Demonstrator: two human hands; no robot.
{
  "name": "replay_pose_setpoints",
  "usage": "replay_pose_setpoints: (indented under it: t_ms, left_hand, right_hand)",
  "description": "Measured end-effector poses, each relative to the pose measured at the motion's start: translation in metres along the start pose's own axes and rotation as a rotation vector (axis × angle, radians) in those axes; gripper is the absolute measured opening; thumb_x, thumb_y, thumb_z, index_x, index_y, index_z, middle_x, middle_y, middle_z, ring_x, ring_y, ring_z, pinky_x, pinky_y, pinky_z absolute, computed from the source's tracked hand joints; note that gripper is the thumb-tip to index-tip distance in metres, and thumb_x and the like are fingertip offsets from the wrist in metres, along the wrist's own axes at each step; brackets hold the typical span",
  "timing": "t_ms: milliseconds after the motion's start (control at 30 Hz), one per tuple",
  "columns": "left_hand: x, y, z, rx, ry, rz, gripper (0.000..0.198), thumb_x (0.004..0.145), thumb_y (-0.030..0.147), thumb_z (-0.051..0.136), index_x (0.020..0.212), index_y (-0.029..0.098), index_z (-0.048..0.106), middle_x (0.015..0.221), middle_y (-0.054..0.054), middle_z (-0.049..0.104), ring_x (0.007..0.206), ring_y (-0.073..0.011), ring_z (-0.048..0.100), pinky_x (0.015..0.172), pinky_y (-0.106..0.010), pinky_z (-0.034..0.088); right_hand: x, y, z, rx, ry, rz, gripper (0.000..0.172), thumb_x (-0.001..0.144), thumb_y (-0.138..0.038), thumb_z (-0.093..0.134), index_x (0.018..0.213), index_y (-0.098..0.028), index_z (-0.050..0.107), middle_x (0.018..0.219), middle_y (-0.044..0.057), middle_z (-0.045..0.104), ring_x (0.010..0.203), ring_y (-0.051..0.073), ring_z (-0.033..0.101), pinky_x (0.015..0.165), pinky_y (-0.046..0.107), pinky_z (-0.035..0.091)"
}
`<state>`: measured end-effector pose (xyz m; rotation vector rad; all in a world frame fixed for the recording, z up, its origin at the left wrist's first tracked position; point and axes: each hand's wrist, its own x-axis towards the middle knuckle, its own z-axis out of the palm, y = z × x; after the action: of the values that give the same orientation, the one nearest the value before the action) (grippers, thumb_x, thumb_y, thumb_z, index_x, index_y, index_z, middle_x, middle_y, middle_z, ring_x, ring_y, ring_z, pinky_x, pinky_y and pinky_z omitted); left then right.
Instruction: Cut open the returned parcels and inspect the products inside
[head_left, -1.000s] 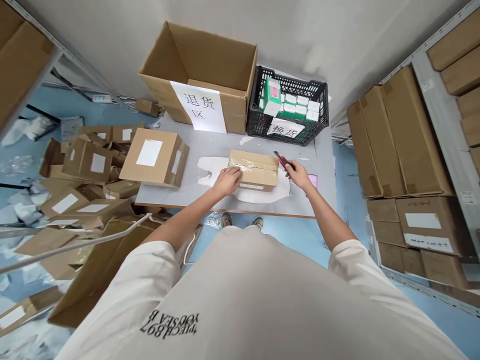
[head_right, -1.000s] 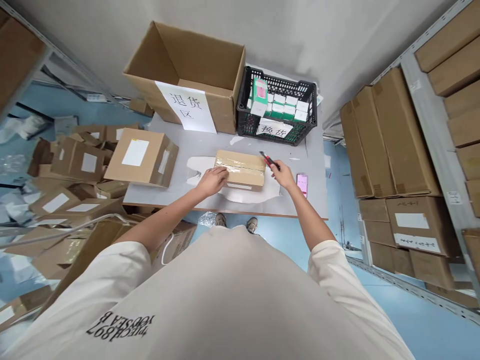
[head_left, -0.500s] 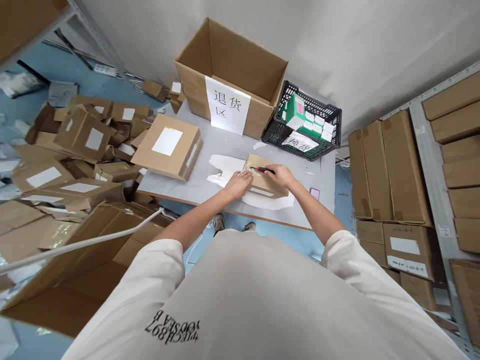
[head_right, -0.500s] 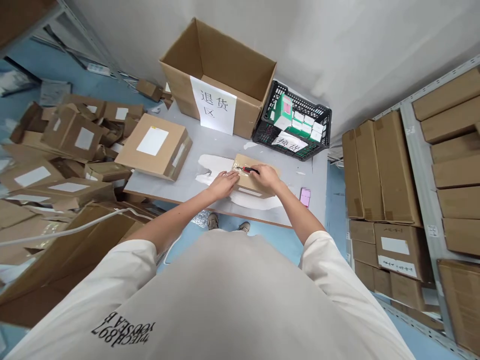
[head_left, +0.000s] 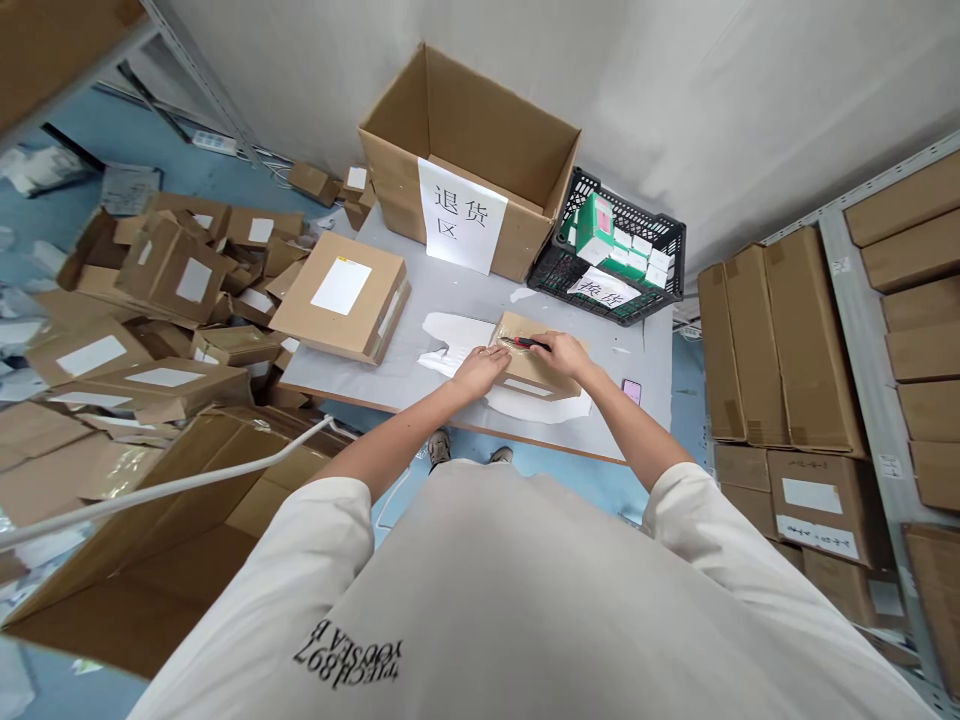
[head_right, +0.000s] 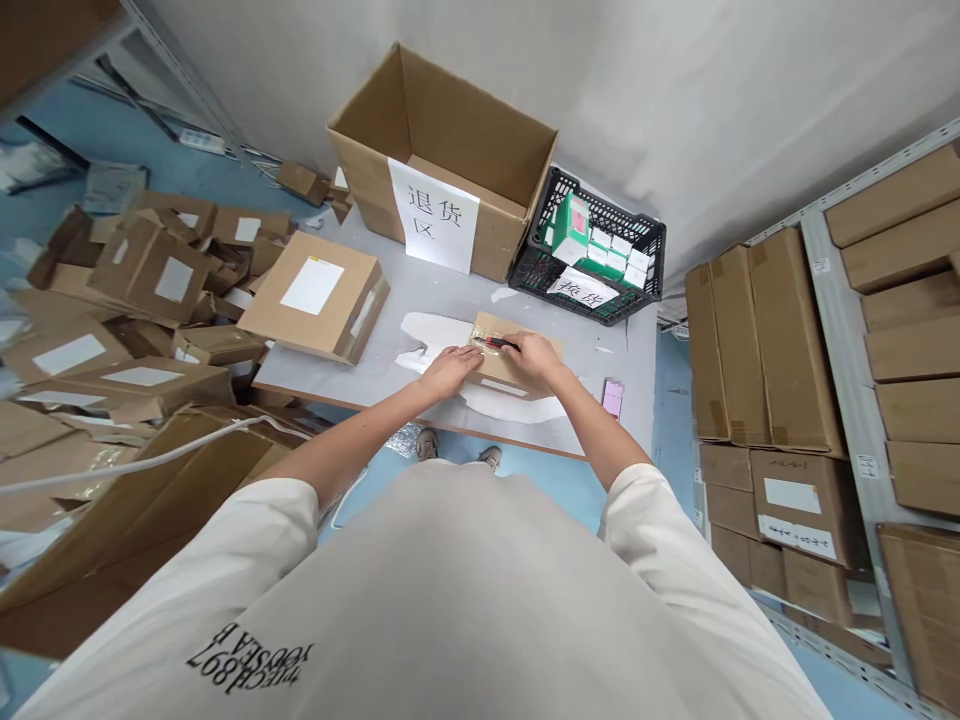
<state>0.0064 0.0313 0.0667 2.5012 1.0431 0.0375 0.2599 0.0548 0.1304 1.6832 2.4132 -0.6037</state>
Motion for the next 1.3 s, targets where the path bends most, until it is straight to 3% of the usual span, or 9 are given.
replay_pose_setpoints:
  t_ms: [433,767,1100,1300]
  left_hand:
    - [0.000,0.002,-0.001,-0.034,0.013,-0.015,0.068,0.092,-0.002,0.054,0.153,0.022,0.068,0.171,-0.016,0.064,0.167,-0.0272,0.053,0.132,-0.049,0.045]
    - [-0.001,0.000,-0.003,-0.033,0.015,-0.030,0.068,0.092,0.001,0.056,0.155,0.025,0.068,0.170,-0.015,0.065,0.165,-0.0278,0.055,0.131,-0.052,0.043]
    - [0.001,0.000,0.000,-0.012,0.038,-0.055,0.048,0.106,0.014,0.050,0.149,0.022,0.070,0.170,-0.016,0.066,0.162,-0.0286,0.057,0.130,-0.052,0.042]
    - [0.003,0.002,-0.005,0.011,0.027,-0.070,0.046,0.103,0.012,0.051,0.143,0.023,0.071,0.167,-0.017,0.068,0.159,-0.0296,0.060,0.123,-0.052,0.045]
  right_hand:
    - [0.009,0.000,-0.004,-0.070,-0.044,0.007,0.043,0.118,-0.035,0.054,0.152,-0.023,0.078,0.143,0.013,0.083,0.126,0.030,0.076,0.101,0.033,0.053]
    - [0.007,-0.005,-0.007,-0.152,-0.085,0.047,0.041,0.117,-0.034,0.053,0.143,-0.021,0.081,0.134,0.017,0.083,0.120,0.032,0.076,0.093,0.035,0.052]
    - [-0.022,0.028,-0.023,-0.195,-0.146,0.151,0.036,0.114,-0.033,0.057,0.130,-0.024,0.088,0.131,0.017,0.085,0.115,0.033,0.078,0.090,0.037,0.054]
    - [-0.041,0.061,-0.019,-0.156,-0.134,0.239,0.029,0.109,-0.035,0.069,0.123,-0.026,0.092,0.127,0.019,0.086,0.110,0.034,0.079,0.091,0.040,0.056]
